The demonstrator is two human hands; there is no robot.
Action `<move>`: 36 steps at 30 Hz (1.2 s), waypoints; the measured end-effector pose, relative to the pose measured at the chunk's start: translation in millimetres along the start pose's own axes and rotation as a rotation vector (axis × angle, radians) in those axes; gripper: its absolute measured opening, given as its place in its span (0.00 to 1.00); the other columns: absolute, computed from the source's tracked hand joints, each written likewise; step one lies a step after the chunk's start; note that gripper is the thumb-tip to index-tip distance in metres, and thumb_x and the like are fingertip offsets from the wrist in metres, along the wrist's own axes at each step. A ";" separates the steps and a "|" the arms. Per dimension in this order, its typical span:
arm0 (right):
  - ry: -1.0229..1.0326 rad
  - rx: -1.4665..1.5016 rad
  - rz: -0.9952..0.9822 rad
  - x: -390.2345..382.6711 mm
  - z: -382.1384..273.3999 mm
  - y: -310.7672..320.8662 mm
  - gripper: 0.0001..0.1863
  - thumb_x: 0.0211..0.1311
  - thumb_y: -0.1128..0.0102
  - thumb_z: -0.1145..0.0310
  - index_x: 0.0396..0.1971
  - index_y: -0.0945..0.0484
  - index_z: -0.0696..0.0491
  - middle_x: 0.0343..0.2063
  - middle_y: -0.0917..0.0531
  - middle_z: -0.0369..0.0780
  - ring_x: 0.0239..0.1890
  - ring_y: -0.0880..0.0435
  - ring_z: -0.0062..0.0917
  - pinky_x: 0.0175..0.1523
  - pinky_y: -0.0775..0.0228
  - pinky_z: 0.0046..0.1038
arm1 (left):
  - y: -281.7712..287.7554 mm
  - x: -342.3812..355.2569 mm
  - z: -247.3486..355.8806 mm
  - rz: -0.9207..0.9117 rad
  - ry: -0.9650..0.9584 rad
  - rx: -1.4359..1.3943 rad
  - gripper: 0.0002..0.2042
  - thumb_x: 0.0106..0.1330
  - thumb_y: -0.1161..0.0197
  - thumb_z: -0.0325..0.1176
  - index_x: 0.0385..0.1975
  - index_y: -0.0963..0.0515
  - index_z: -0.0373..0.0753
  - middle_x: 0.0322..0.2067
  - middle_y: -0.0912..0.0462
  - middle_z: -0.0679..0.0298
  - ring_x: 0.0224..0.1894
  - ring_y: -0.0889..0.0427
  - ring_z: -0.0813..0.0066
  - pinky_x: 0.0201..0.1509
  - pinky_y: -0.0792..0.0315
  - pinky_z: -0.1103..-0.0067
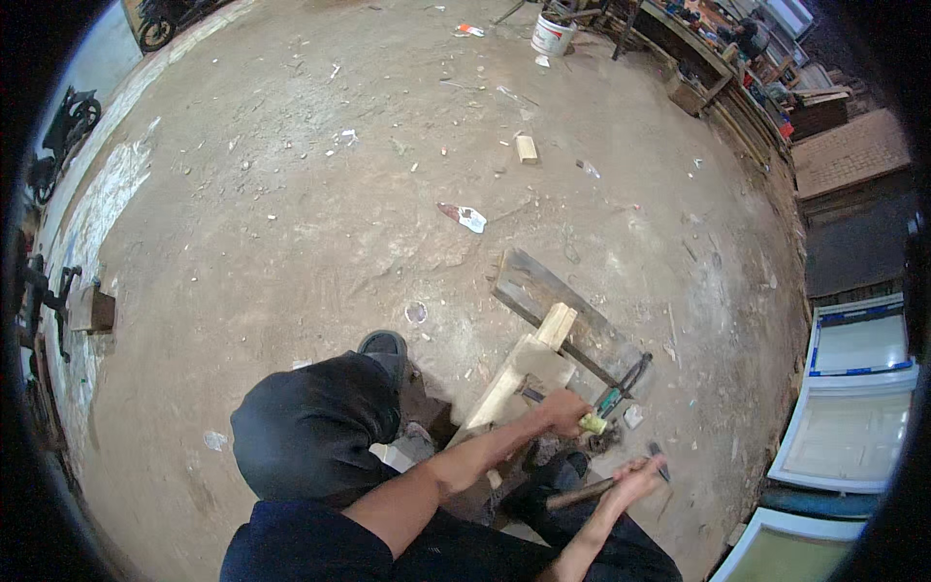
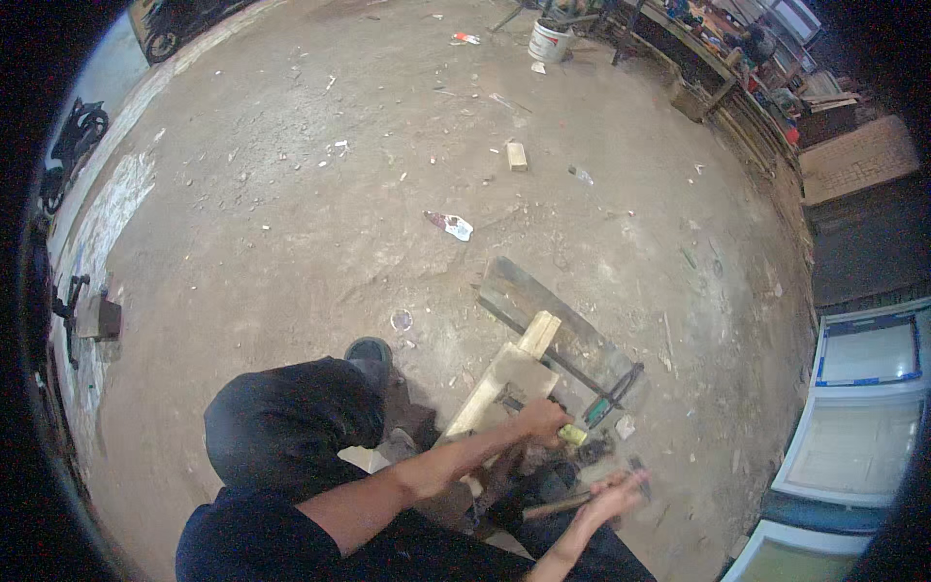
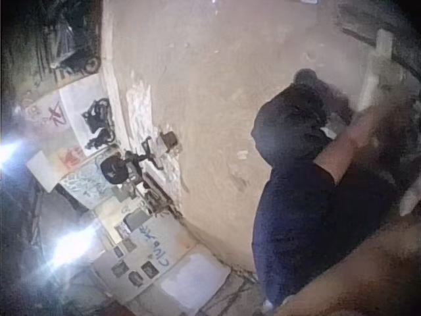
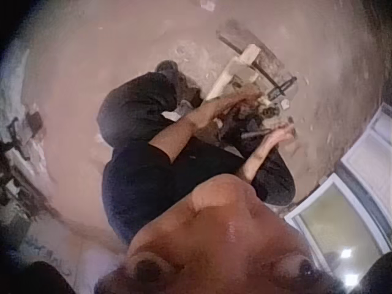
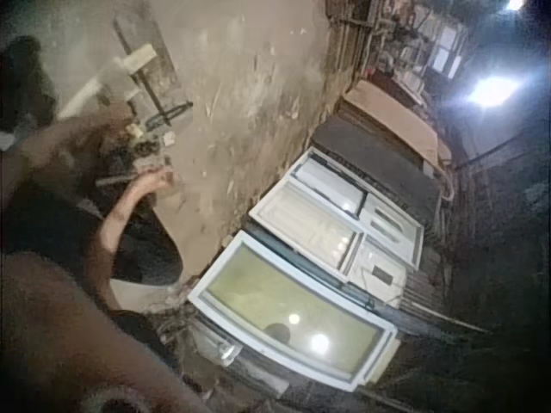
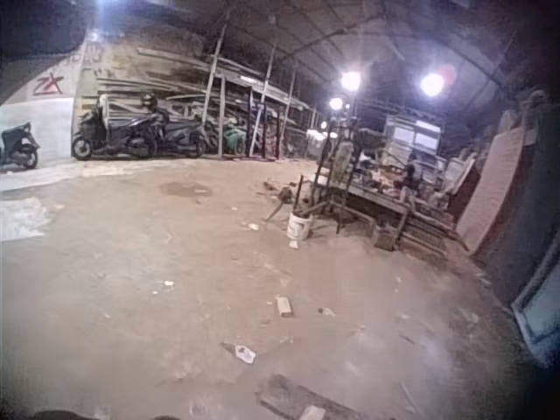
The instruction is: The person carves a piece of wood using a hammer and a chisel while sitting on the floor.
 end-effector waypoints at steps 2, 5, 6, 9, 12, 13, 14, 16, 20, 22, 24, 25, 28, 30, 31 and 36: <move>0.167 0.133 0.221 -8.8 -0.7 -8.0 0.19 0.69 0.52 0.48 0.30 0.38 0.49 0.16 0.35 0.32 0.13 0.39 0.16 0.14 0.47 0.20 | 3.3 -0.8 -0.5 0.013 -0.010 -0.007 0.17 0.41 0.33 0.41 0.34 0.21 0.47 0.26 0.18 0.53 0.33 0.18 0.50 0.36 0.25 0.59; 0.023 -0.042 0.125 -22.9 7.4 -28.3 0.21 0.69 0.53 0.48 0.25 0.40 0.49 0.15 0.36 0.31 0.11 0.40 0.16 0.13 0.48 0.20 | 0.0 -2.1 -1.9 -0.006 -0.041 0.024 0.18 0.41 0.33 0.41 0.36 0.21 0.47 0.25 0.18 0.53 0.32 0.18 0.49 0.36 0.25 0.59; -0.073 -0.120 0.005 -22.0 14.2 -30.7 0.21 0.69 0.53 0.48 0.25 0.40 0.49 0.14 0.37 0.31 0.11 0.40 0.16 0.13 0.48 0.21 | -2.7 -3.0 -2.9 0.005 -0.046 0.036 0.17 0.42 0.34 0.41 0.34 0.21 0.46 0.25 0.18 0.54 0.32 0.18 0.50 0.35 0.25 0.59; -0.040 -0.059 0.001 -16.0 16.6 -25.4 0.20 0.69 0.52 0.50 0.25 0.39 0.49 0.12 0.38 0.31 0.09 0.40 0.16 0.13 0.49 0.21 | -6.6 -3.6 -3.0 0.022 -0.058 0.064 0.16 0.43 0.34 0.43 0.31 0.21 0.45 0.24 0.18 0.55 0.31 0.18 0.51 0.35 0.25 0.60; -0.041 -0.050 -0.003 -12.3 26.0 -25.7 0.19 0.68 0.50 0.50 0.26 0.39 0.48 0.14 0.38 0.30 0.11 0.41 0.15 0.14 0.52 0.20 | -1.4 -5.6 -1.4 0.079 -0.071 -0.025 0.17 0.42 0.34 0.43 0.34 0.20 0.47 0.25 0.18 0.55 0.31 0.18 0.52 0.35 0.24 0.61; -0.115 -0.083 -0.097 -15.5 29.9 -28.8 0.19 0.68 0.50 0.50 0.27 0.38 0.49 0.14 0.38 0.30 0.11 0.41 0.15 0.14 0.52 0.20 | -2.7 -6.5 -3.1 0.060 -0.056 -0.001 0.17 0.42 0.34 0.43 0.34 0.20 0.47 0.25 0.18 0.55 0.31 0.18 0.52 0.35 0.24 0.61; -0.189 -0.117 -0.191 -20.6 34.3 -31.8 0.18 0.68 0.50 0.50 0.28 0.38 0.49 0.14 0.38 0.30 0.11 0.42 0.14 0.14 0.53 0.20 | -3.9 -7.0 -4.9 0.041 -0.041 0.023 0.17 0.43 0.34 0.43 0.34 0.20 0.48 0.25 0.18 0.55 0.31 0.17 0.52 0.36 0.24 0.61; -0.259 -0.169 -0.193 -32.4 37.4 -34.0 0.17 0.68 0.50 0.50 0.35 0.39 0.48 0.16 0.38 0.30 0.11 0.43 0.14 0.14 0.53 0.19 | 2.0 -3.8 1.3 0.018 -0.032 0.045 0.17 0.42 0.34 0.43 0.34 0.20 0.47 0.25 0.18 0.54 0.31 0.17 0.52 0.36 0.24 0.61; -0.242 -0.097 -0.205 -39.9 37.7 -35.3 0.20 0.68 0.52 0.46 0.34 0.39 0.48 0.15 0.38 0.31 0.10 0.43 0.14 0.13 0.52 0.19 | -1.2 -4.6 -1.2 0.019 -0.027 0.034 0.17 0.41 0.34 0.43 0.33 0.20 0.44 0.25 0.18 0.53 0.31 0.17 0.51 0.35 0.24 0.61; -0.126 -0.067 -0.183 -30.5 19.6 -28.4 0.22 0.68 0.54 0.44 0.28 0.38 0.49 0.14 0.39 0.31 0.10 0.44 0.14 0.13 0.53 0.19 | -2.9 -3.2 -1.3 0.028 -0.040 0.029 0.18 0.41 0.34 0.43 0.33 0.21 0.43 0.24 0.18 0.53 0.31 0.18 0.51 0.35 0.24 0.61; -0.001 0.020 -0.086 -20.9 -3.0 -19.5 0.24 0.68 0.55 0.43 0.23 0.38 0.49 0.13 0.39 0.31 0.09 0.44 0.14 0.12 0.53 0.20 | -3.3 -2.4 1.2 0.041 -0.046 0.024 0.18 0.40 0.34 0.43 0.32 0.21 0.42 0.24 0.18 0.52 0.31 0.18 0.51 0.34 0.24 0.61; 0.062 0.094 -0.015 -20.4 -15.9 -20.7 0.26 0.69 0.56 0.43 0.20 0.38 0.49 0.12 0.39 0.31 0.09 0.43 0.14 0.12 0.53 0.20 | -9.7 -3.2 -6.4 0.009 -0.038 0.049 0.20 0.41 0.34 0.44 0.37 0.21 0.45 0.25 0.18 0.53 0.31 0.18 0.51 0.35 0.24 0.60; 0.088 0.192 0.283 -26.8 -17.1 -20.4 0.21 0.70 0.57 0.46 0.25 0.38 0.48 0.13 0.36 0.31 0.10 0.40 0.15 0.12 0.52 0.20 | -15.8 3.0 -10.9 -0.032 -0.023 0.068 0.22 0.42 0.33 0.45 0.41 0.21 0.49 0.26 0.17 0.54 0.32 0.17 0.52 0.35 0.24 0.60; -0.091 -0.023 0.104 -22.6 14.8 -22.3 0.17 0.71 0.56 0.51 0.29 0.38 0.48 0.14 0.35 0.32 0.10 0.38 0.16 0.12 0.47 0.21 | -7.4 2.0 -0.7 0.009 0.015 0.017 0.18 0.40 0.33 0.43 0.34 0.21 0.44 0.25 0.18 0.53 0.32 0.17 0.51 0.36 0.24 0.61; -0.174 -0.286 -0.237 -31.3 30.9 -36.6 0.16 0.71 0.54 0.53 0.30 0.39 0.49 0.13 0.35 0.32 0.10 0.37 0.17 0.12 0.44 0.22 | -9.7 1.8 -5.5 0.003 -0.002 0.026 0.19 0.41 0.33 0.43 0.34 0.21 0.44 0.25 0.18 0.53 0.32 0.17 0.51 0.36 0.24 0.60; -0.071 0.144 0.137 -10.9 30.6 -14.2 0.17 0.69 0.51 0.51 0.32 0.40 0.49 0.14 0.37 0.30 0.09 0.40 0.13 0.12 0.51 0.19 | -5.8 1.3 -7.5 0.062 -0.083 -0.014 0.19 0.44 0.33 0.44 0.36 0.21 0.45 0.26 0.17 0.54 0.32 0.18 0.51 0.36 0.25 0.60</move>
Point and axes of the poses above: each hand's wrist, its own x-axis towards the middle knuckle, its own y-axis out of the back of the hand, z = x × y, the point moved 4 cm from there along x, towards the middle knuckle
